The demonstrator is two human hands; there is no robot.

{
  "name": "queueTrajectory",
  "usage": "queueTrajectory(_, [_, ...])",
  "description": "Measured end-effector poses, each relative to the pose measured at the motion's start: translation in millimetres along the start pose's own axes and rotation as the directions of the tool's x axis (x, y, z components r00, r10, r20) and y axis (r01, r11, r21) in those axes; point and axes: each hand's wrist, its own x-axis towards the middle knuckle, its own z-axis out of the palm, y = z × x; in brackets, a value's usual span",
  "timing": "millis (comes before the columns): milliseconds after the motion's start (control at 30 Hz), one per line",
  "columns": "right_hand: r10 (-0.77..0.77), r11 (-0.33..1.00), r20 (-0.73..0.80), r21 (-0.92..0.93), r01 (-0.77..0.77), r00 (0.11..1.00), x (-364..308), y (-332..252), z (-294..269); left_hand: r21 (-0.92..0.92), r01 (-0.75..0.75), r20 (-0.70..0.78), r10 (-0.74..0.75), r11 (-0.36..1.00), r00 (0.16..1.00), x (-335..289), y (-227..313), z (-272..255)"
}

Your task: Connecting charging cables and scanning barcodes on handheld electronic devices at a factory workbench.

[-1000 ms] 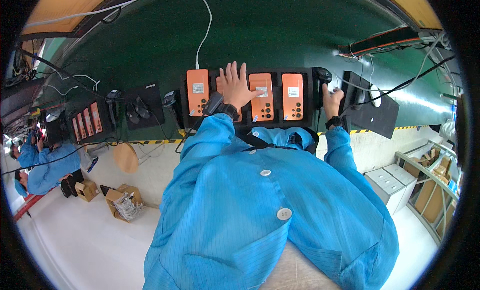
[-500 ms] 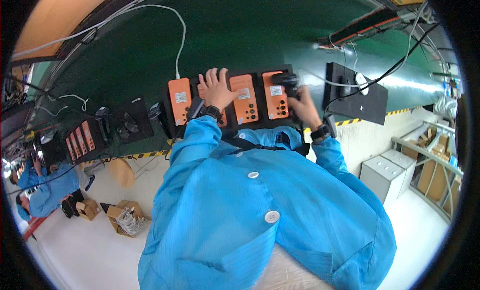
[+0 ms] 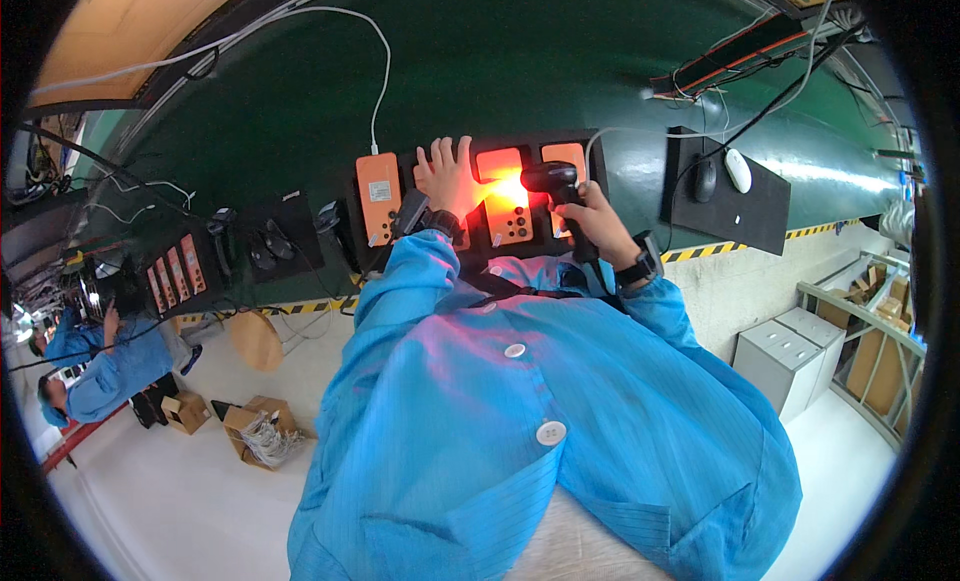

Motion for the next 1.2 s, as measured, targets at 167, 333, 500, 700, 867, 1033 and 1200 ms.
queueTrajectory(167, [0.035,0.998,0.052,-0.045,-0.032,0.998,-3.9,-10.3,-5.9,0.017,0.045,0.131,-0.047,0.999,0.99,6.1,2.6,-11.7])
queueTrajectory(333, [-0.077,0.989,0.043,-0.127,0.082,0.996,-2.6,-5.4,0.5,-0.021,0.004,0.022,-0.003,1.0,1.0,8.6,12.6,-21.0])
queueTrajectory(500, [-0.344,0.856,-0.407,-0.507,0.104,0.846,11.4,18.6,-49.2,-0.323,-0.04,-0.044,0.027,0.945,0.999,-26.8,46.0,-44.9])
queueTrajectory(700, [-0.358,0.895,-0.534,-0.431,0.118,0.765,42.2,31.7,-94.2,-0.725,0.319,0.253,-0.195,0.611,0.948,-70.5,14.9,25.2])
queueTrajectory(867, [-0.44,0.851,-0.519,-0.502,0.156,0.733,80.6,55.9,-101.4,-0.766,0.495,0.47,-0.169,0.41,0.866,-33.8,28.9,32.7])
queueTrajectory(1033, [-0.64,0.617,-0.49,-0.786,0.016,0.592,52.7,55.5,-72.2,-0.84,0.537,0.529,0.096,-0.082,0.843,-33.5,76.0,-15.5])
queueTrajectory(1200, [-0.452,0.785,-0.024,-0.487,0.384,0.892,64.7,69.9,-48.0,-0.866,0.5,0.498,0.15,0.033,0.854,-32.4,71.4,-30.7])
